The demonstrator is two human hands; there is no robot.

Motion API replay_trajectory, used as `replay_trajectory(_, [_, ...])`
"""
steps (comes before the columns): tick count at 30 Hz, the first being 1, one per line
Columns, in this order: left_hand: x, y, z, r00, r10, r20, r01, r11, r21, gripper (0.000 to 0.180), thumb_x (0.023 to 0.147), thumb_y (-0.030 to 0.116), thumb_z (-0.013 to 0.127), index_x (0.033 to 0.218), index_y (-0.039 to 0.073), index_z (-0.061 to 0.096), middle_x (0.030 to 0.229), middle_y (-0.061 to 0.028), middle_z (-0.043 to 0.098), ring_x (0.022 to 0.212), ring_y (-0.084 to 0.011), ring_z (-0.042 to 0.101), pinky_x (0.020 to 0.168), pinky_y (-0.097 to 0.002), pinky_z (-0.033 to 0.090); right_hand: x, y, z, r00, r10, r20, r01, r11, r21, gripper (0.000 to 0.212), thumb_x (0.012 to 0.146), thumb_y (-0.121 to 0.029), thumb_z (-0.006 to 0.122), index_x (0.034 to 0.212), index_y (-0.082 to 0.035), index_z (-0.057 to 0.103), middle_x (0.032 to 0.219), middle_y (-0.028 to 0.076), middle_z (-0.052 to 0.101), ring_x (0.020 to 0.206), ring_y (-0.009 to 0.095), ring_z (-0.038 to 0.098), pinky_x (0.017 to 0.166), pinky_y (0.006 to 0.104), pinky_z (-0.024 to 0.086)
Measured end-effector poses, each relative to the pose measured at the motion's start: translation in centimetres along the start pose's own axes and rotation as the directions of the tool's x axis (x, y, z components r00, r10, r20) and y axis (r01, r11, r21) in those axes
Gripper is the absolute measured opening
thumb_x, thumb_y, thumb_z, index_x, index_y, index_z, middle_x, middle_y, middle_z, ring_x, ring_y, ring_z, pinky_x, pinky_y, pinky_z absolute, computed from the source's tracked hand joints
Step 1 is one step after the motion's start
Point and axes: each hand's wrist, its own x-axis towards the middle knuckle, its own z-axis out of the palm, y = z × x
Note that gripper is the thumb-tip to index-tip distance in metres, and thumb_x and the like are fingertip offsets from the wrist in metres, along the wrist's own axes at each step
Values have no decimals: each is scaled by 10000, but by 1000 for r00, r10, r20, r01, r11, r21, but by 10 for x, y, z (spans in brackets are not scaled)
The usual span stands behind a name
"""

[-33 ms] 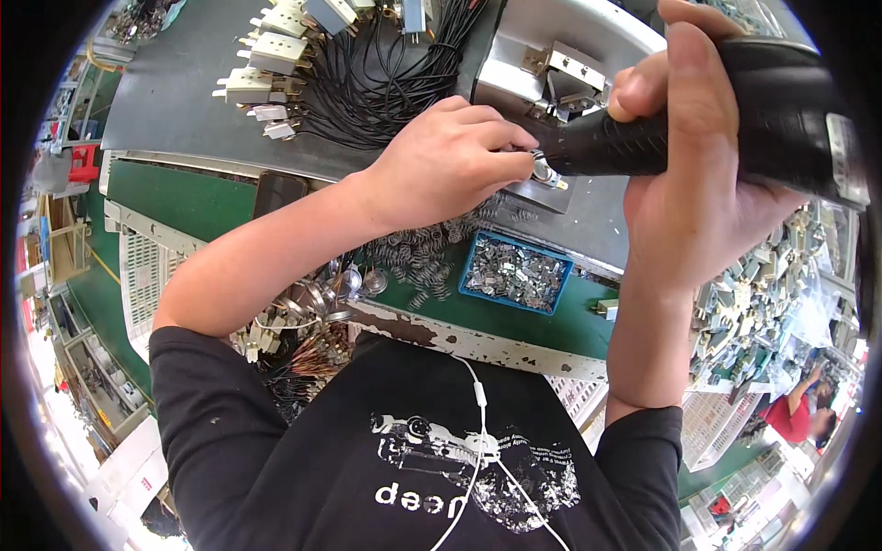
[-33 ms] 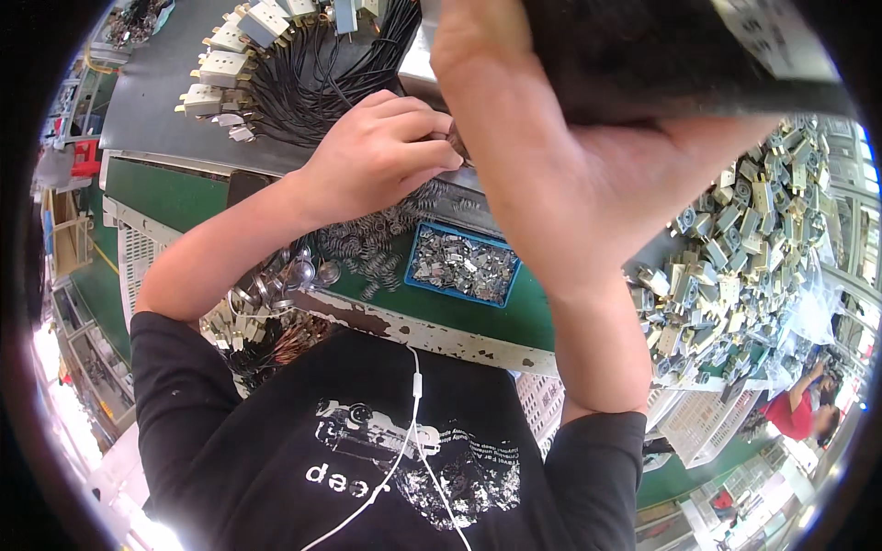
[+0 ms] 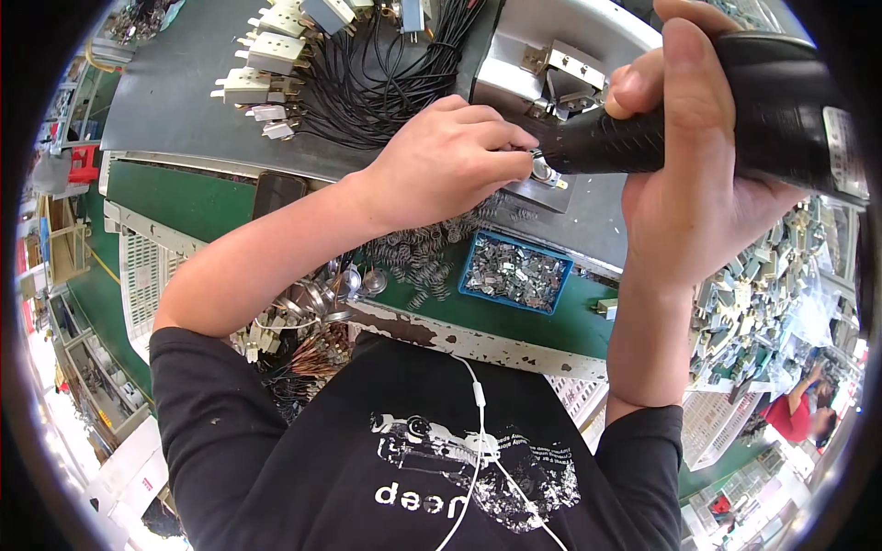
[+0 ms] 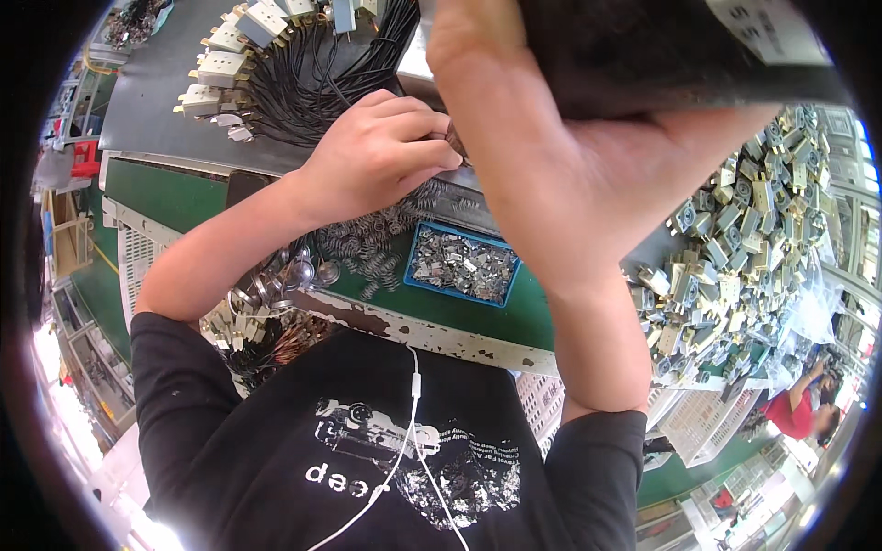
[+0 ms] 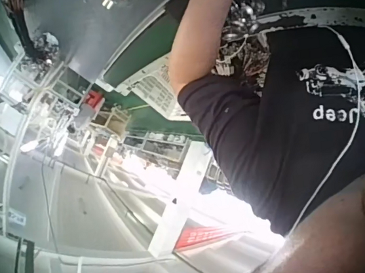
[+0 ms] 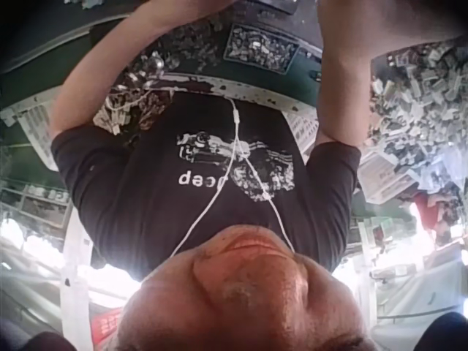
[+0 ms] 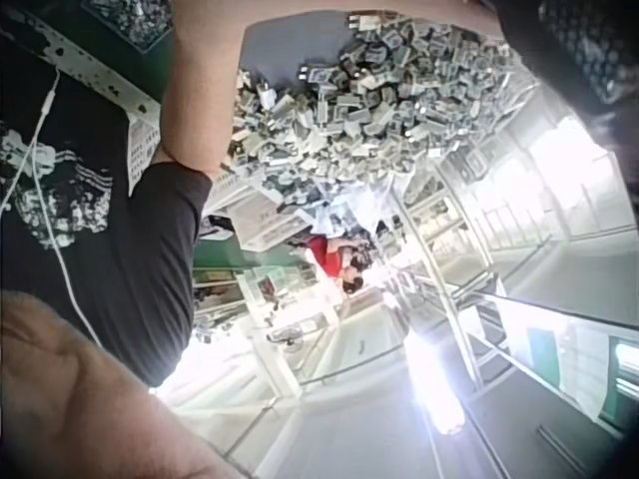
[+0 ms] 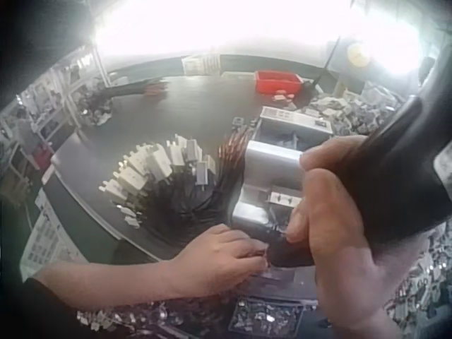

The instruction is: Assembling small mechanical/electronic components using an electric screwdriver on a production line.

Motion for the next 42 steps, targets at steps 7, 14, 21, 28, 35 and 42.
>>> replay_trajectory(7, [-3,1,4,998,-65,13,66,995,-75,119,804,133,757,886,162,675,1068,65,717,959,-173,655,807,-360,485,-6,17,2,993,121,-12,-122,993,0,271,878,-11,723,1133,17,635,835,73,685,616,122,638,569,234,518])
replay_trajectory(14, [-1,-2,4,999,-45,-8,44,996,-83,115,809,136,754,872,143,658,988,52,686,944,-180,645,800,-355,476,3,7,18,964,266,25,-267,957,112,186,861,-12,736,1033,2,666,741,43,658,591,93,627,539,210,499])
replay_trajectory(21, [14,8,-10,900,-367,236,413,892,-184,241,869,226,732,998,57,619,976,-127,663,947,-342,666,798,-448,536,11,41,13,961,141,238,-199,949,244,133,881,6,712,996,48,658,772,71,662,596,110,619,555,229,504])
replay_trajectory(28, [29,6,-23,794,-296,531,349,937,0,291,914,273,690,1057,23,647,941,-155,677,932,-337,692,790,-449,569,4,46,16,983,-26,182,-41,933,358,105,909,67,677,1005,87,640,840,110,672,613,125,617,578,251,513])
replay_trajectory(35, [25,-2,-11,851,-249,463,315,947,-68,293,908,275,695,1056,25,657,936,-160,677,929,-343,695,795,-449,572,5,44,17,981,-6,195,-84,890,449,136,900,76,677,1034,90,654,852,117,675,611,127,614,572,241,499])
replay_trajectory(42, [15,-1,-15,919,-180,350,188,982,12,285,879,295,725,1063,80,689,1004,-106,659,945,-296,683,798,-416,567,13,35,6,996,-39,80,33,996,78,194,948,-11,638,1096,114,622,792,118,644,622,140,572,602,264,481])
